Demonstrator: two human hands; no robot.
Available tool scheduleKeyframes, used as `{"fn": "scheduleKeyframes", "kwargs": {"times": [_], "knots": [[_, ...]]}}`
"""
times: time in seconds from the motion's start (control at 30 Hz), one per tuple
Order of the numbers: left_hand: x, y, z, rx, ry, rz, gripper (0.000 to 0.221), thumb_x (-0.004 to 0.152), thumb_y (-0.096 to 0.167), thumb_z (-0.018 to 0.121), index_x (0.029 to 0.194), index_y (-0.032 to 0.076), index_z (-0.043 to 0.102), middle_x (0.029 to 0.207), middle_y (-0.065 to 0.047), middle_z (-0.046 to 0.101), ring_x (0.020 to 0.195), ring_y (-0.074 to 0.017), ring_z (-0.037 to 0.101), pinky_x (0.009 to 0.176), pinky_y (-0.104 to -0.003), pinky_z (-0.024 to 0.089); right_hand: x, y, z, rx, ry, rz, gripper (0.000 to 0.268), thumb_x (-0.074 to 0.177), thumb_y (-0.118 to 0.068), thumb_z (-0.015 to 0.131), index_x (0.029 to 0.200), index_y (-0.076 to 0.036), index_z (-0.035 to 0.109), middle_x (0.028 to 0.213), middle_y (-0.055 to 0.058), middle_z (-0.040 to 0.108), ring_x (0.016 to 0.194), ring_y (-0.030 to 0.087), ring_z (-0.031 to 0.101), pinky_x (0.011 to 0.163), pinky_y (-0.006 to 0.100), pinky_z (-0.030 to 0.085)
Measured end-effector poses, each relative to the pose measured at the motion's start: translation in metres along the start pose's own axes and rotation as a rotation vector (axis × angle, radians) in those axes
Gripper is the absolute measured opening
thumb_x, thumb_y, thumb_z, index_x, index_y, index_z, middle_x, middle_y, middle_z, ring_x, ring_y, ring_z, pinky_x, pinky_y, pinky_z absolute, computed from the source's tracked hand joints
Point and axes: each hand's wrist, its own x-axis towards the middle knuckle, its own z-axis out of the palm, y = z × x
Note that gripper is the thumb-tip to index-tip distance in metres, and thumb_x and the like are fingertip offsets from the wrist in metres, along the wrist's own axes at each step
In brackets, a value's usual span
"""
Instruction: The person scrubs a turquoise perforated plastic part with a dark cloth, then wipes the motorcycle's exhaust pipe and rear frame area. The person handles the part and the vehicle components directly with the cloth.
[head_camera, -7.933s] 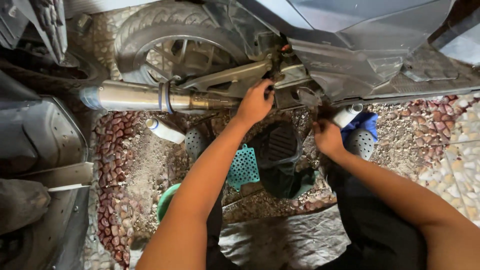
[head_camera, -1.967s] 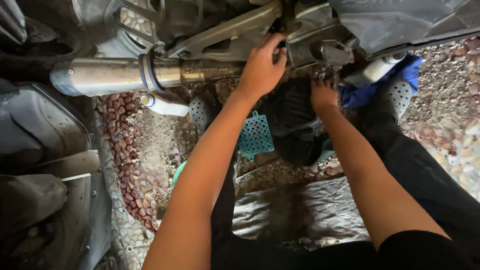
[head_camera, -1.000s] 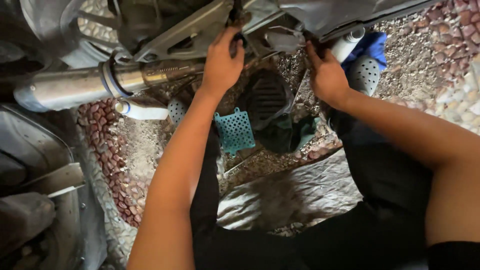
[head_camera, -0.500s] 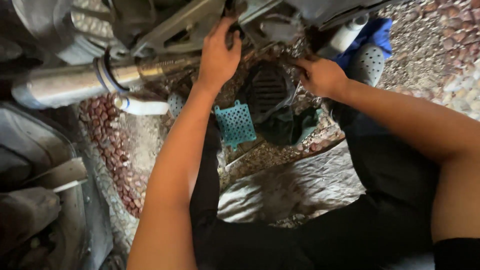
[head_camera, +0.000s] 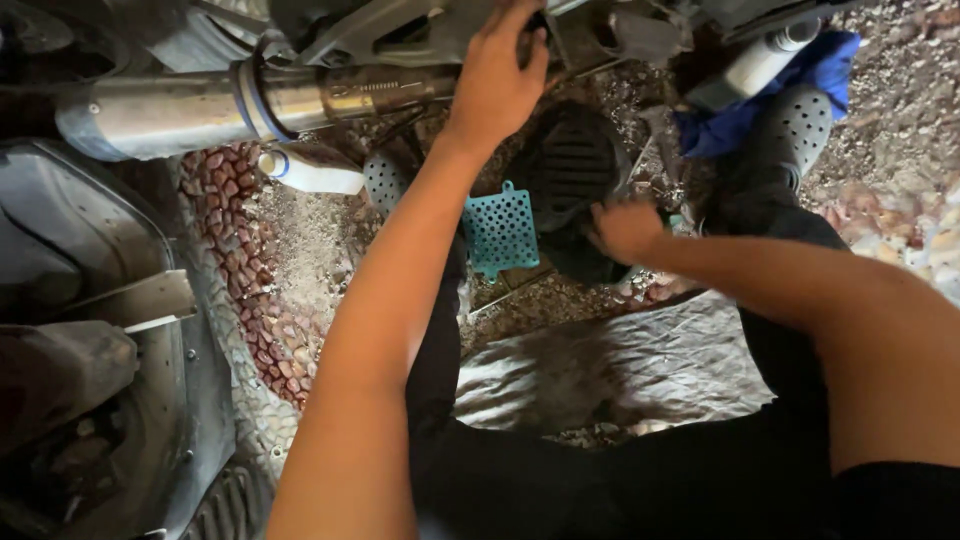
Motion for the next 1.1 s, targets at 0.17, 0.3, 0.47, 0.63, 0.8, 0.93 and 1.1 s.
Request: {"fn": "scheduleKeyframes", "kwargs": {"times": [0.17, 0.3, 0.47, 0.63, 0.8, 0.93, 1.1], "knots": [[-0.002, -0.002, 0.002, 0.052, 0.050, 0.044, 0.033, 0.102, 0.006, 0.066, 0.135, 0.011, 0.060, 0.133, -0.017, 0.066, 0.103, -0.0361, 0.074, 0.089, -0.041, 0.060, 0.014, 0.017, 0.080, 0.073, -0.101, 0.035, 0.034, 0.089, -0.026, 0.063, 0.119, -0.010, 0.066, 0.104, 0.020, 0.072, 0.095, 0.040, 0.070, 0.082, 0.052, 0.057], [-0.007, -0.006, 0.006, 0.006, 0.006, -0.010, 0.041, 0.103, 0.007, 0.066, 0.142, 0.012, 0.053, 0.142, -0.018, 0.061, 0.111, -0.0343, 0.075, 0.098, -0.040, 0.062, 0.010, 0.016, 0.048, 0.286, -0.090, -0.047, 0.036, 0.085, -0.032, 0.073, 0.117, -0.016, 0.069, 0.107, 0.019, 0.072, 0.099, 0.040, 0.069, 0.088, 0.050, 0.056], [-0.047, 0.021, 0.008, 0.203, 0.055, 0.108, 0.055, 0.100, 0.008, 0.066, 0.150, 0.009, 0.042, 0.150, -0.025, 0.042, 0.127, -0.0459, 0.057, 0.107, -0.045, 0.054, 0.010, 0.013, 0.008, 0.668, -0.009, -0.114, 0.040, 0.084, -0.037, 0.081, 0.107, -0.007, 0.068, 0.101, 0.015, 0.072, 0.094, 0.031, 0.069, 0.085, 0.044, 0.056], [-0.123, -0.028, 0.047, 0.064, -0.167, 0.005, 0.038, 0.096, 0.013, 0.068, 0.132, 0.006, 0.057, 0.129, -0.021, 0.061, 0.118, -0.0372, 0.064, 0.101, -0.040, 0.053, 0.006, 0.014, -0.042, 0.996, -0.019, 0.016, 0.041, 0.087, -0.035, 0.081, 0.105, -0.003, 0.064, 0.092, 0.007, 0.064, 0.087, 0.019, 0.058, 0.078, 0.038, 0.049], [-0.135, -0.039, 0.060, -0.419, -0.554, -0.540, 0.034, 0.095, 0.032, 0.071, 0.117, 0.006, 0.070, 0.102, -0.005, 0.077, 0.096, -0.0142, 0.067, 0.090, -0.033, 0.053, 0.006, 0.029, -0.087, 1.038, 0.220, -0.113, 0.043, 0.088, -0.032, 0.083, 0.106, -0.002, 0.058, 0.093, 0.001, 0.061, 0.089, 0.013, 0.056, 0.077, 0.031, 0.048], [-0.104, -0.024, 0.034, -0.289, -0.543, -0.563, 0.038, 0.084, 0.032, 0.079, 0.112, 0.008, 0.068, 0.099, -0.003, 0.075, 0.090, -0.0159, 0.071, 0.085, -0.034, 0.056, -0.001, 0.033, -0.124, 1.107, 0.091, 0.000, 0.052, 0.086, -0.035, 0.082, 0.121, -0.006, 0.056, 0.092, 0.002, 0.062, 0.083, 0.015, 0.055, 0.070, 0.033, 0.047], [-0.104, -0.033, 0.021, -0.184, -0.408, 0.078, 0.035, 0.074, 0.019, 0.084, 0.088, 0.002, 0.057, 0.106, -0.013, 0.066, 0.106, -0.0260, 0.063, 0.092, -0.038, 0.053, -0.009, 0.024, -0.160, 0.295, -0.140, 0.054, 0.044, 0.087, -0.048, 0.076, 0.115, -0.014, 0.074, 0.086, 0.013, 0.072, 0.087, 0.032, 0.070, 0.085, 0.057, 0.045]]}}
